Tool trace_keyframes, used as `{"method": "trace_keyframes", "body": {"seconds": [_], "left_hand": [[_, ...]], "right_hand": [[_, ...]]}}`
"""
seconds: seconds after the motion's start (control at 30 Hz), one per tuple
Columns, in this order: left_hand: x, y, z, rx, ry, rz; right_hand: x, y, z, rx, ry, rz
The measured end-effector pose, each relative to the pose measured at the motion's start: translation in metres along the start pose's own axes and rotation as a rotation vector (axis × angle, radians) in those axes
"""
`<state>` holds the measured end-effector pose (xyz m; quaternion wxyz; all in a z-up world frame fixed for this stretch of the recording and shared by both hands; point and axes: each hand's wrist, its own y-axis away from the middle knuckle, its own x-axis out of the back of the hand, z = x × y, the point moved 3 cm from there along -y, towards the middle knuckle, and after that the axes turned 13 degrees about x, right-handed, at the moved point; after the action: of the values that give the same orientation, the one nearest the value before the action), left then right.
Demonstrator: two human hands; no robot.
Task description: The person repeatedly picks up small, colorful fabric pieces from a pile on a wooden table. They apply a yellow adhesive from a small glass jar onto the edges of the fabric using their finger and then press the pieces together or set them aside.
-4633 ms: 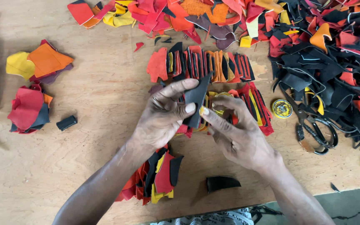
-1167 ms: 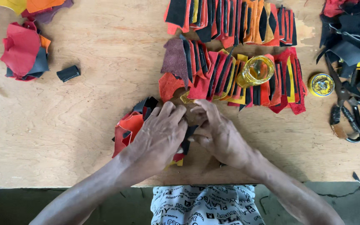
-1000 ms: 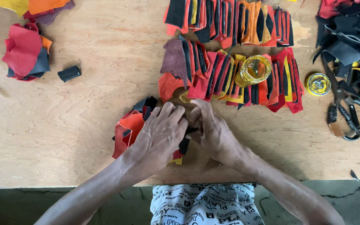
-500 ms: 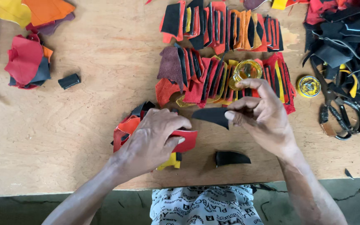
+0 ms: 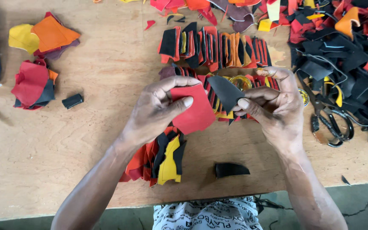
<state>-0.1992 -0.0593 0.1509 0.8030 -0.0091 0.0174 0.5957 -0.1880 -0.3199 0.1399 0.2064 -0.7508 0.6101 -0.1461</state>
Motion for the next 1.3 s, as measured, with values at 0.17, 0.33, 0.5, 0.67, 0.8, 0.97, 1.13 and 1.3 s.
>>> {"method": "trace_keyframes", "body": {"seconds": [0.17,0.33,0.5,0.67,0.8,0.97,1.13,1.3], "left_hand": [[-0.004,-0.017,0.006,-0.005,0.179,-0.108],[-0.009,-0.025,0.015,-0.08,0.214,-0.158],[-0.011,-0.026,0.019,-0.113,0.125,-0.129],[-0.013,-0.029,0.019,-0.063,0.085,-0.078],[-0.014,-0.028,0.022,-0.102,0.038,-0.057],[-0.016,-0.028,0.022,-0.114,0.002,-0.055],[-0.017,-0.03,0.022,-0.108,-0.011,-0.055],[-0.017,-0.027,0.026,-0.188,0.01,-0.087]], "right_hand": [[0.001,-0.007,0.006,-0.02,-0.091,0.032],[0.003,-0.012,0.009,-0.025,-0.236,0.056],[0.003,-0.013,0.006,-0.028,-0.274,0.065],[0.007,-0.013,0.008,-0.047,-0.303,0.076],[0.009,-0.011,0.011,-0.053,-0.352,0.082],[0.012,-0.011,0.015,-0.071,-0.383,0.101],[0.011,-0.01,0.016,-0.07,-0.384,0.1],[0.011,-0.012,0.011,-0.028,-0.307,0.119]]}}
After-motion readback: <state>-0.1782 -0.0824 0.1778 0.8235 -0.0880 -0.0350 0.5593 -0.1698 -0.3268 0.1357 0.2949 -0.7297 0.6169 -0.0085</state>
